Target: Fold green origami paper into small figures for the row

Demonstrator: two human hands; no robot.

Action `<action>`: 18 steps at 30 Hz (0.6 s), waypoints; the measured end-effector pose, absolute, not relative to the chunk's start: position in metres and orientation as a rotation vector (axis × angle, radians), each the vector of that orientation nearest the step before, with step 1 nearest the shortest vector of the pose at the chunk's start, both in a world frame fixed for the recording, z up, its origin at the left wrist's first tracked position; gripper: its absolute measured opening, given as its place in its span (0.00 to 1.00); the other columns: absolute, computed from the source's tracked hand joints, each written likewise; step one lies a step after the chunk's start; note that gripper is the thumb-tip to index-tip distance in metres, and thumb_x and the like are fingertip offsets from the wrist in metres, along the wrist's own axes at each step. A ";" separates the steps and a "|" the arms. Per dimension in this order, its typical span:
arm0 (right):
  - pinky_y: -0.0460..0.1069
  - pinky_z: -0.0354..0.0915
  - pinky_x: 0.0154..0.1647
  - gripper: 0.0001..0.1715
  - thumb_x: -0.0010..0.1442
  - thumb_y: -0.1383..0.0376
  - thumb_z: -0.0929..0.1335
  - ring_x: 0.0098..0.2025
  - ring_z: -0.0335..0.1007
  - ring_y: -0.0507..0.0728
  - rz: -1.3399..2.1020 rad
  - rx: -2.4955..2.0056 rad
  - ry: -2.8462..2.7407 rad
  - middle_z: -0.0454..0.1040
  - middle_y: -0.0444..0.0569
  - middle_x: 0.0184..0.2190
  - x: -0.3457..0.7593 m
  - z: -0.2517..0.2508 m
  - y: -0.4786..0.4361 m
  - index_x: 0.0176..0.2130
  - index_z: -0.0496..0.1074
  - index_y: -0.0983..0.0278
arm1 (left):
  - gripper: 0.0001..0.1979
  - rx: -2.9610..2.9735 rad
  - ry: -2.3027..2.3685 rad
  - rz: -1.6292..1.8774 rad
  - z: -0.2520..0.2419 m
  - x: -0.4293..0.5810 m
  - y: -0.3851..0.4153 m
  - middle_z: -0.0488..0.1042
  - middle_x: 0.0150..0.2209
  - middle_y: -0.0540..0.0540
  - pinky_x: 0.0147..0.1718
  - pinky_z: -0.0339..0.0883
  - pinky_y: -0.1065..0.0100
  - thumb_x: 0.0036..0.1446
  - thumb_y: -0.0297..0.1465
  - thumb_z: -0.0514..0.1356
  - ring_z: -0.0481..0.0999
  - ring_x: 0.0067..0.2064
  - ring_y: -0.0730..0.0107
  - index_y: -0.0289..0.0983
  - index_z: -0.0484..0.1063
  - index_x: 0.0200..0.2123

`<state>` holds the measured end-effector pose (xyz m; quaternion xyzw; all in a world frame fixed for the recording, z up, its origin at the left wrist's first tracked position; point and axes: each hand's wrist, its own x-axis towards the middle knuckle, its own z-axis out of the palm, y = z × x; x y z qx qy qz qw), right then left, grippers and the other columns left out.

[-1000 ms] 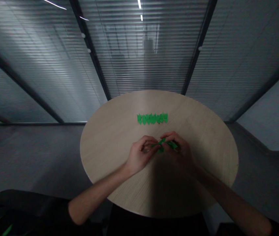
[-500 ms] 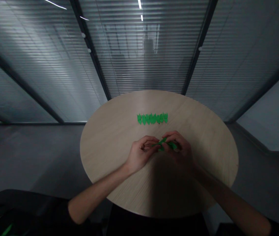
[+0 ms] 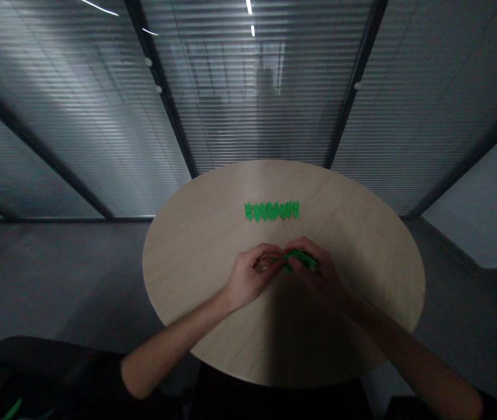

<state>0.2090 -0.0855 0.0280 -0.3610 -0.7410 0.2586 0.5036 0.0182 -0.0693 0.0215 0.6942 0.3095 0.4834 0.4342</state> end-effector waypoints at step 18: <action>0.50 0.66 0.35 0.03 0.66 0.62 0.68 0.34 0.68 0.54 0.551 -0.895 -1.755 0.70 0.45 0.33 0.207 0.029 -0.087 0.40 0.71 0.59 | 0.06 1.820 0.772 1.234 0.023 0.018 -0.071 0.81 0.37 0.44 0.35 0.78 0.72 0.59 0.28 0.65 0.82 0.36 0.70 0.35 0.76 0.41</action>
